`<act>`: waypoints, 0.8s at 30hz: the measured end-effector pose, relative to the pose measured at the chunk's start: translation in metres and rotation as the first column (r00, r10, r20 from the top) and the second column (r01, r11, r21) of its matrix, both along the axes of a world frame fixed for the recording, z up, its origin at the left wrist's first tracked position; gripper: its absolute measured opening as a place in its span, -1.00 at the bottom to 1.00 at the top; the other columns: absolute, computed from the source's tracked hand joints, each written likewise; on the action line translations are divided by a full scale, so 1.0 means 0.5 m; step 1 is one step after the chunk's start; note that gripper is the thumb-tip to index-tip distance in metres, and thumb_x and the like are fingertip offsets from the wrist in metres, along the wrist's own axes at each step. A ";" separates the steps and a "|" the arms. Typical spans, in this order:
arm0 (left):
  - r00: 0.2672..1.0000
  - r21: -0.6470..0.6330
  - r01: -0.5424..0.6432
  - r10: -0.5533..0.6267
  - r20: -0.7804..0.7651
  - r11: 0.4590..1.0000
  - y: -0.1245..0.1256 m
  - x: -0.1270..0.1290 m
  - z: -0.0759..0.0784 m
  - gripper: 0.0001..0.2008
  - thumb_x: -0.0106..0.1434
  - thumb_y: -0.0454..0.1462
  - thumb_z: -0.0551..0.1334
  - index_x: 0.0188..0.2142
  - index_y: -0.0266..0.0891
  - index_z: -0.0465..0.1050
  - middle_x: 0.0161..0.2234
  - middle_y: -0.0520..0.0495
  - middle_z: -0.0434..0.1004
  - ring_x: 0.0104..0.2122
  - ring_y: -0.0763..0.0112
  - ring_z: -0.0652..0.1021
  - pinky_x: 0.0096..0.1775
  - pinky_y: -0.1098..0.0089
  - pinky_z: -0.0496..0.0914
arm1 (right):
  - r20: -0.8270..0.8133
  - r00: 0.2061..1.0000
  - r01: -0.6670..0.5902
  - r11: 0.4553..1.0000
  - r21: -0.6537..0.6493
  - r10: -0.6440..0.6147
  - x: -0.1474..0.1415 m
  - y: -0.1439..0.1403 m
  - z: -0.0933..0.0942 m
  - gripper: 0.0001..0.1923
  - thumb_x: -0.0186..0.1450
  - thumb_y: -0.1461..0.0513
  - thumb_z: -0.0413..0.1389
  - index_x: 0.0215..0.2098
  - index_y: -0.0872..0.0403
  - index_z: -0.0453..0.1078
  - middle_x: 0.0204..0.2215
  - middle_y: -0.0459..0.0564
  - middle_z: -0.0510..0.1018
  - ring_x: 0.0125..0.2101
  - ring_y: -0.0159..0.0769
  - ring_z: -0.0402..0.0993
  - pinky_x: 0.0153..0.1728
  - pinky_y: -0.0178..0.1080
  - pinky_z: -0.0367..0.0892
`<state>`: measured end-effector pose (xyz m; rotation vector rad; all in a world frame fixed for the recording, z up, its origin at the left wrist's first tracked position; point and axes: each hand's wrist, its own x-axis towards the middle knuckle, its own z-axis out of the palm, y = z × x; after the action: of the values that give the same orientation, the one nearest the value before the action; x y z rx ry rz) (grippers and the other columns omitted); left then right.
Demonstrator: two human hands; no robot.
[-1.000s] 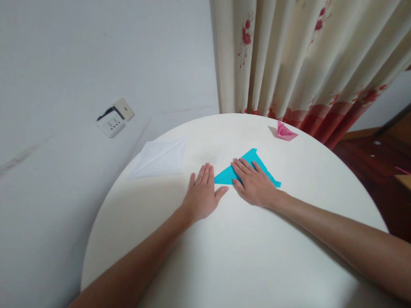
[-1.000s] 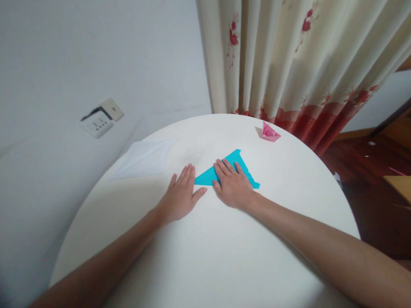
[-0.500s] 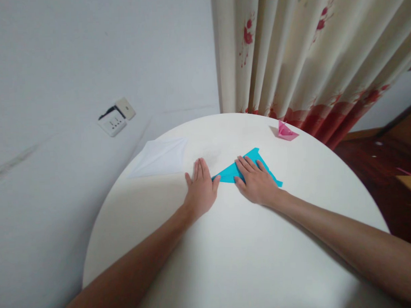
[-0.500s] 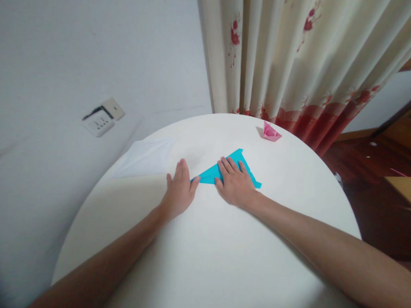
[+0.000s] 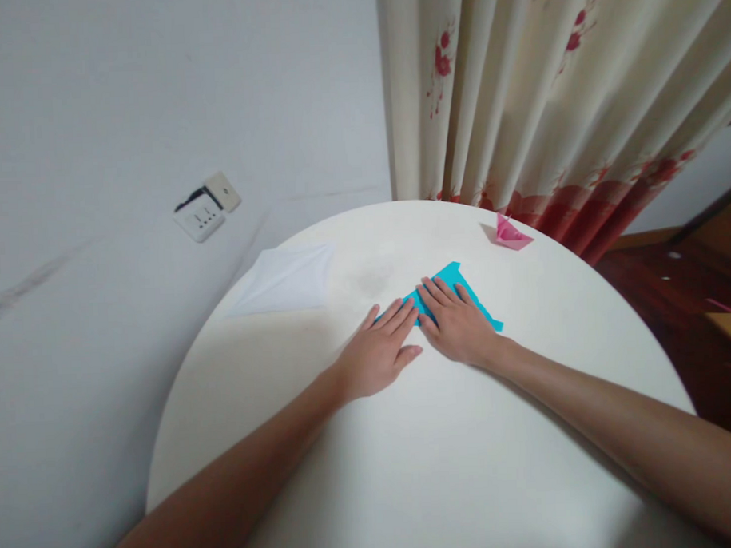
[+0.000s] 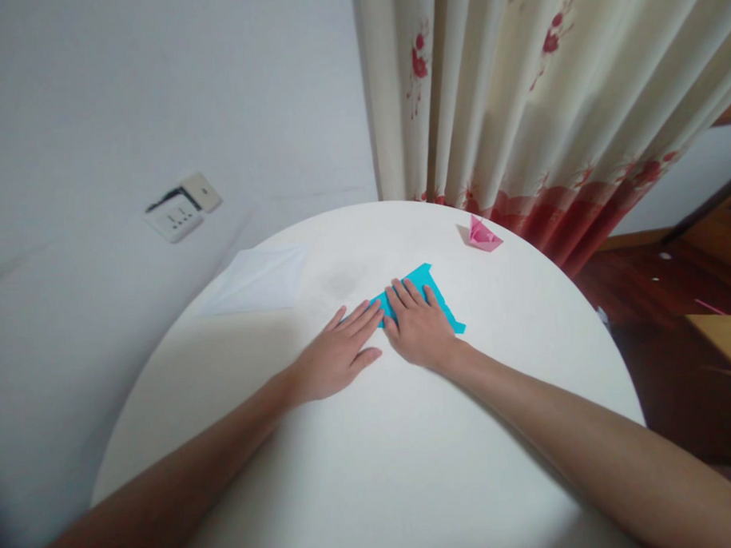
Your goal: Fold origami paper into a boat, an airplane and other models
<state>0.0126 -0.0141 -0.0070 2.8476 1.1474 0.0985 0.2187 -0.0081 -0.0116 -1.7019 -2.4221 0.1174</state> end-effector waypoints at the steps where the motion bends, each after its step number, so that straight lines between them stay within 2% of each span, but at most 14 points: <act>1: 1.000 0.003 -0.012 0.012 -0.004 1.000 -0.001 0.000 0.000 -0.37 0.51 0.01 -0.11 0.43 -0.25 -0.02 0.45 -0.17 -0.05 0.44 0.18 -0.02 0.38 -0.02 -0.06 | 0.001 1.000 -0.004 1.000 0.002 0.004 0.000 0.000 0.000 -0.35 0.49 0.06 -0.21 0.45 0.18 0.01 0.45 0.12 -0.01 0.44 0.00 -0.14 0.36 0.17 -0.09; 12: 0.980 0.055 -0.186 0.190 -0.063 0.981 -0.012 0.006 0.005 -0.31 0.50 0.05 -0.11 0.43 -0.34 -0.05 0.45 -0.26 -0.10 0.44 0.09 -0.01 0.35 -0.09 0.03 | -0.004 1.000 -0.010 1.000 0.008 0.010 0.003 -0.002 0.003 -0.36 0.49 0.07 -0.19 0.45 0.15 0.02 0.45 0.13 -0.01 0.43 0.03 -0.13 0.35 0.18 -0.08; 20: 0.943 0.085 -0.313 0.320 -0.093 0.946 -0.003 0.001 -0.002 -0.21 0.48 0.08 -0.08 0.41 -0.54 -0.05 0.44 -0.40 -0.17 0.44 0.02 -0.02 0.35 -0.09 0.05 | 0.010 1.000 -0.008 1.000 0.006 0.008 0.005 -0.002 0.004 -0.36 0.49 0.05 -0.20 0.46 0.14 0.01 0.46 0.10 -0.02 0.43 0.02 -0.14 0.36 0.18 -0.09; 24: 0.916 0.094 -0.390 0.396 -0.059 0.916 0.003 -0.002 -0.012 -0.17 0.46 0.09 -0.05 0.40 -0.63 -0.08 0.43 -0.50 -0.14 0.43 -0.05 0.00 0.34 -0.10 0.06 | 0.016 1.000 -0.005 1.000 0.000 0.005 0.005 -0.001 0.003 -0.36 0.50 0.05 -0.20 0.46 0.14 0.00 0.46 0.10 -0.03 0.44 0.02 -0.15 0.36 0.19 -0.10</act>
<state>0.0118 -0.0123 -0.0128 2.6600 1.7583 0.0571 0.2213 -0.0085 -0.0101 -1.7033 -2.4379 0.1047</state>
